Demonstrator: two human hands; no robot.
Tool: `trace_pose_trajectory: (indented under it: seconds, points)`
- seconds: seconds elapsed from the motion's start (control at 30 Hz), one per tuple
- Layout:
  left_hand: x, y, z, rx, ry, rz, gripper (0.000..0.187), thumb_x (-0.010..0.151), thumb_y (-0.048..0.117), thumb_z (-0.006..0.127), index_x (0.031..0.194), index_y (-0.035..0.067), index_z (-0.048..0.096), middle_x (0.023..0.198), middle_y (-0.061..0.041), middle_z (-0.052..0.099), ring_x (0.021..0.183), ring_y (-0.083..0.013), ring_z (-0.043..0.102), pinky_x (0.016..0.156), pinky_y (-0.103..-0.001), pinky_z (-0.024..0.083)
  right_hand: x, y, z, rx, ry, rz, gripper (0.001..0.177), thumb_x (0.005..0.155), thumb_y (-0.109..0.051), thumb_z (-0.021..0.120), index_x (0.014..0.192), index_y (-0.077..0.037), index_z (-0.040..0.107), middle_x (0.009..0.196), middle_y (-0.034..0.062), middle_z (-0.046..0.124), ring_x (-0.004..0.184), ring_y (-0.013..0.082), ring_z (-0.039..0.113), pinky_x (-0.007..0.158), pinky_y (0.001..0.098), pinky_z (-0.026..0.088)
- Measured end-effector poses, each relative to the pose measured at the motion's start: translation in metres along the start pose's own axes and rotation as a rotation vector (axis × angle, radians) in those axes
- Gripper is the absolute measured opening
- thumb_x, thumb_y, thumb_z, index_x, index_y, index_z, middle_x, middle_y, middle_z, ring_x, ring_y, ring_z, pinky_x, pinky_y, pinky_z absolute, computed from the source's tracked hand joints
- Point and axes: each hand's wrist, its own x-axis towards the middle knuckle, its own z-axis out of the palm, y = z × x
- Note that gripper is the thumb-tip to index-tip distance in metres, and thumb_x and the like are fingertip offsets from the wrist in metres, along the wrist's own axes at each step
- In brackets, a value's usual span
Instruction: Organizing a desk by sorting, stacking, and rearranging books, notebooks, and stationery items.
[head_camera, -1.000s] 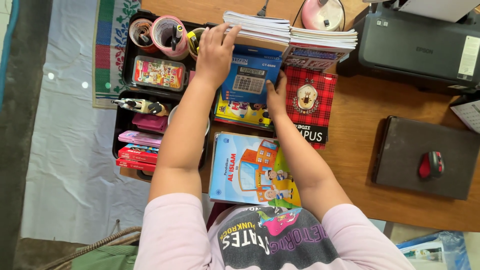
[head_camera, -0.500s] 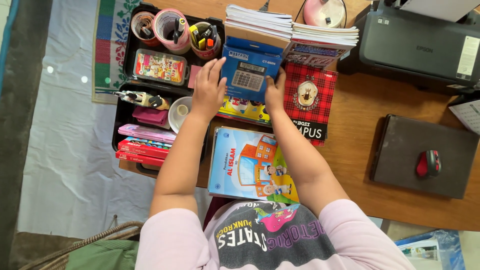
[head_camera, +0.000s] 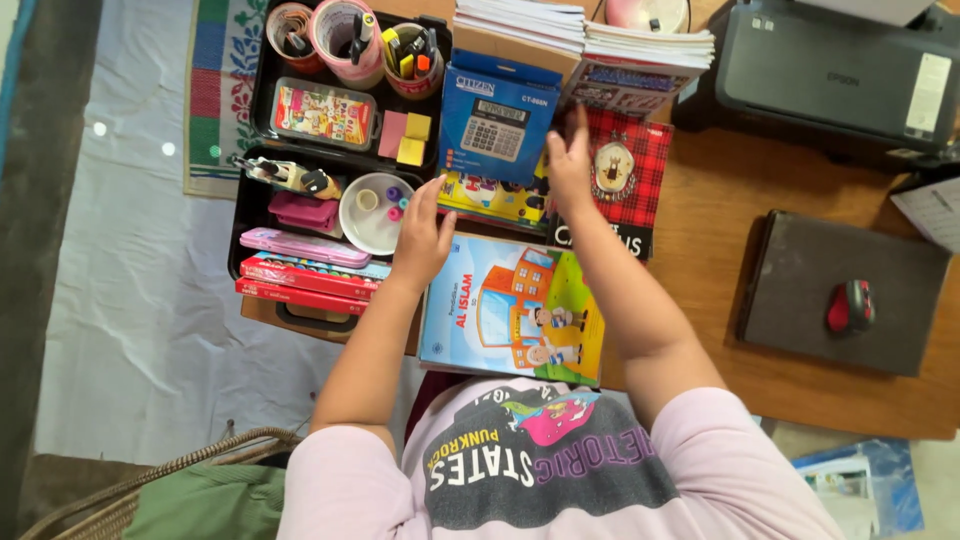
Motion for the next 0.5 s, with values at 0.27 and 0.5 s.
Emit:
trace_pose_trajectory:
  seconds: [0.27,0.5]
  points:
    - [-0.099,0.037,-0.03,-0.183,-0.201,-0.413,0.07,0.106,0.027,0.052,0.163,0.005,0.018,0.157,-0.033,0.031,0.147,-0.0492,0.032,0.12,-0.061,0.03,-0.132,-0.041,-0.115,-0.176,0.155,0.02,0.047,0.11,-0.022,0.056,0.153,-0.006,0.043,0.149,0.0248,0.044,0.144,0.0403,0.041,0.122,0.0534,0.03]
    - [-0.16,0.022,-0.023,-0.136,-0.361,-0.562,0.077,0.106,0.041,0.049,0.165,0.01,0.01,0.159,-0.032,0.027,0.15,-0.0488,0.026,0.12,-0.064,0.027,-0.257,-0.023,-0.103,-0.32,-0.008,0.807,0.084,0.096,-0.072,0.056,0.16,-0.021,0.034,0.15,0.0235,0.05,0.136,0.0379,0.051,0.109,0.055,0.046]
